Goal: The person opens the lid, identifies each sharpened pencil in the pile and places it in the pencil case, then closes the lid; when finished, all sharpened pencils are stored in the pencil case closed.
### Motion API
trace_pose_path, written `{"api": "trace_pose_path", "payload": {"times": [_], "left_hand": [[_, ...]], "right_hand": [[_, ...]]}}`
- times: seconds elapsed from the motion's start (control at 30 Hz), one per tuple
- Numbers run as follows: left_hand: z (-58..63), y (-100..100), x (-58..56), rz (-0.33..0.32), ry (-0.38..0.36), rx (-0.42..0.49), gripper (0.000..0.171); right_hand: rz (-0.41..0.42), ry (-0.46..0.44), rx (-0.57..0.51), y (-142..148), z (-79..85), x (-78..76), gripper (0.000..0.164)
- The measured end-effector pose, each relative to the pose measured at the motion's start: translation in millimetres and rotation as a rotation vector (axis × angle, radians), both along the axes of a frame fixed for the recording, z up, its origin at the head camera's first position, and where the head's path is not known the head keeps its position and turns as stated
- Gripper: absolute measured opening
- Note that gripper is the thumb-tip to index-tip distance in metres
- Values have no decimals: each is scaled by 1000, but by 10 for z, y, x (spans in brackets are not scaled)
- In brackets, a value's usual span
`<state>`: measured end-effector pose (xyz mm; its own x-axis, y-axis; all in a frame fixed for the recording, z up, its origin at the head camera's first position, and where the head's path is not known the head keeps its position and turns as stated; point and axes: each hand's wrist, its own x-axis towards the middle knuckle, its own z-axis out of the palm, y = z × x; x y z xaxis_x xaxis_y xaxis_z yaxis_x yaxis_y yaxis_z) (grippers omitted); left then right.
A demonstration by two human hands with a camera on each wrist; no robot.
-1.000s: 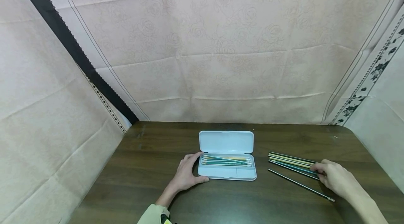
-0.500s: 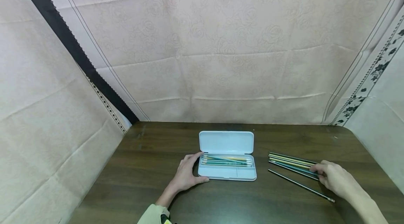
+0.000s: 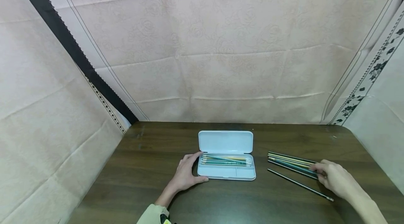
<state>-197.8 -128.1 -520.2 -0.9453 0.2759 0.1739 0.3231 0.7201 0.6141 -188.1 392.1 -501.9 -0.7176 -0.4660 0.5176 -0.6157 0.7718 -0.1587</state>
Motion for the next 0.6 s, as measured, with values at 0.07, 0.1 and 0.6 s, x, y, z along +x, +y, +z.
{"api": "trace_pose_path", "payload": {"times": [0.07,0.1,0.6], "left_hand": [[1,0,2,-3,3,0,93],[1,1,2,-4,4,0,92],[-6,-1,-5,4,-1,-11,92]], "right_hand": [[13,10,-9,-18,14,1,45],[21,15,-14,-29,22,0,46],[102,38,-115,-313,109,-5,47]]}}
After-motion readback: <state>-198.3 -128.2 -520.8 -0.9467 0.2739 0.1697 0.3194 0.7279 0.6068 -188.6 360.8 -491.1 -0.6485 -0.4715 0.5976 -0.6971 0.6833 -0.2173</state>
